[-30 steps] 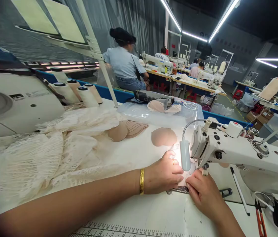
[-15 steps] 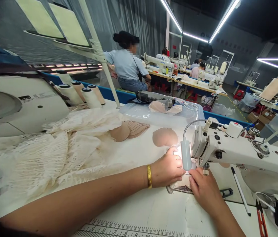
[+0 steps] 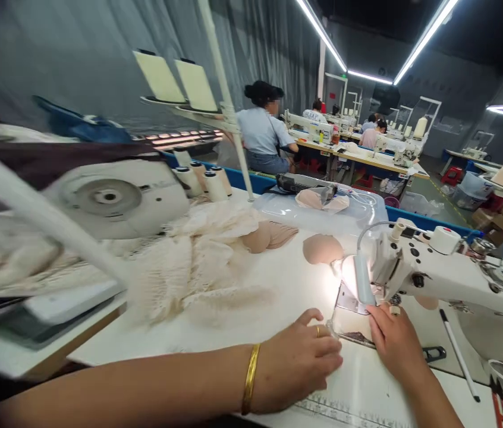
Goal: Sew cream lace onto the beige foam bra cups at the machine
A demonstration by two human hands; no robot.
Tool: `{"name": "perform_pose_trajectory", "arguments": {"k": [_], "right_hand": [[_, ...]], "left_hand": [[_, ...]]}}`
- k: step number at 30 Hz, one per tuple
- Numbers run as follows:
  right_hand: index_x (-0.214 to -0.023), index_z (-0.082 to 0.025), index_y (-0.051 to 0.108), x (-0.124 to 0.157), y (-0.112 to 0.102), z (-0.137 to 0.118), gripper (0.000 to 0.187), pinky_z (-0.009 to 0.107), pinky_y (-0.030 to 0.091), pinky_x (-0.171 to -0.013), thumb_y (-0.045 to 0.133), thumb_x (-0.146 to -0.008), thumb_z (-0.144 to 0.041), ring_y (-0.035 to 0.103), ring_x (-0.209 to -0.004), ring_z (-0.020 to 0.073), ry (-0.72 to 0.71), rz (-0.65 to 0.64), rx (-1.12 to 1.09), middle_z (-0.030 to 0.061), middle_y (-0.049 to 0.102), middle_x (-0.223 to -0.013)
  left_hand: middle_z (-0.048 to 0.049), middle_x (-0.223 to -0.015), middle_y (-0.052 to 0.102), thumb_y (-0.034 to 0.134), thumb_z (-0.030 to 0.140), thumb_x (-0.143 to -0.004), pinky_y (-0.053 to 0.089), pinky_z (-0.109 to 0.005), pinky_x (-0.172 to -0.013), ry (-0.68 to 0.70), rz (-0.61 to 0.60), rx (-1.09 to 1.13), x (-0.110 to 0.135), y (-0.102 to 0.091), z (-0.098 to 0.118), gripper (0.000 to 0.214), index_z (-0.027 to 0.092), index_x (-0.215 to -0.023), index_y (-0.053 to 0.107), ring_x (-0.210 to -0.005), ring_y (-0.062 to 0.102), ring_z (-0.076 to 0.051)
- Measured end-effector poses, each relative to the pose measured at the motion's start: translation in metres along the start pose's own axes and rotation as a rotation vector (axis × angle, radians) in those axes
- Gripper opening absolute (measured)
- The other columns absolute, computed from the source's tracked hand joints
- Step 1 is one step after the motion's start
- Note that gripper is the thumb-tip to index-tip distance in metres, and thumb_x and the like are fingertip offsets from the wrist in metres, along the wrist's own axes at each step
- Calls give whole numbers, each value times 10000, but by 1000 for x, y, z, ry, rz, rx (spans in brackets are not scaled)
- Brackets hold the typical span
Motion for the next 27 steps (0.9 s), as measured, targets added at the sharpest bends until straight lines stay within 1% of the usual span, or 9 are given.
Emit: {"name": "perform_pose_trajectory", "arguments": {"k": [3,7,11,13,15,19,22,24,27], "right_hand": [[-1172,-259,629,9,4,7,227,422,545,-793,454,-1038,-310,700,-893,274,-50,67,-40,68,715,-967],[-1129,-288,637,9,10,7,174,413,553,-802,507,-1019,-326,696,-854,258,-146,93,-134,48,710,-924],[-1110,-301,632,3,3,-13,147,364,575,-722,520,-1016,-310,674,-834,231,-161,45,-221,32,687,-908],[-1135,-298,623,-1,-3,-31,160,344,577,-688,515,-1017,-282,663,-834,222,-162,2,-255,34,677,-915],[-1155,-289,616,-5,-9,-55,175,336,573,-677,514,-1017,-256,654,-835,216,-182,-49,-278,40,672,-937],[-1205,-257,594,-16,-18,-101,219,370,558,-717,463,-1036,-210,634,-862,228,-193,-110,-328,67,670,-984],[-1252,-244,570,-30,-10,-137,251,382,554,-760,460,-1035,-184,624,-925,240,-257,-135,-368,86,671,-1060],[-1282,-234,561,-41,6,-158,278,403,548,-815,519,-1012,-185,612,-1006,263,-304,-177,-360,103,667,-1140],[-1107,-221,632,-58,30,-176,148,430,516,-830,545,-991,-190,600,-976,280,-300,-229,-366,97,682,-1039]], "left_hand": [[-26,-1072,731,662,315,-916,352,-417,-990,-180,41,68,49,-22,-13,153,230,-1038,627,-911,655,-198],[-101,-1282,675,621,287,-950,378,-442,-989,-642,194,-89,119,-59,-88,313,214,-1254,614,-1132,621,-274],[-76,-894,743,617,252,-926,460,-406,-811,-790,95,-55,147,-57,-135,132,167,-943,716,-854,676,-268],[-20,-790,731,598,220,-939,476,-343,-770,-731,73,22,139,-50,-136,159,185,-834,712,-763,675,-206],[3,-871,747,603,230,-952,498,-298,-787,-650,103,99,125,-48,-128,127,211,-914,723,-806,684,-168],[-67,-1144,716,589,239,-967,513,-369,-939,-571,373,187,112,-65,-113,201,209,-1146,676,-1071,654,-210],[-65,-1102,711,562,241,-983,508,-390,-966,-583,496,269,119,-77,-106,162,207,-1099,670,-1068,641,-208],[-64,-1144,701,612,301,-964,494,-397,-998,-555,440,335,123,-75,-96,172,221,-1107,665,-1103,627,-216],[-106,-1372,613,782,470,-812,432,-477,-1081,-500,214,407,127,-54,-76,536,247,-1272,618,-1278,542,-305]]}}
Point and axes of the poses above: each hand's wrist, its own x-axis away from the middle knuckle, its own y-axis out of the palm, z = x × y, the point moved 8 cm from there along -x, towards the middle knuckle
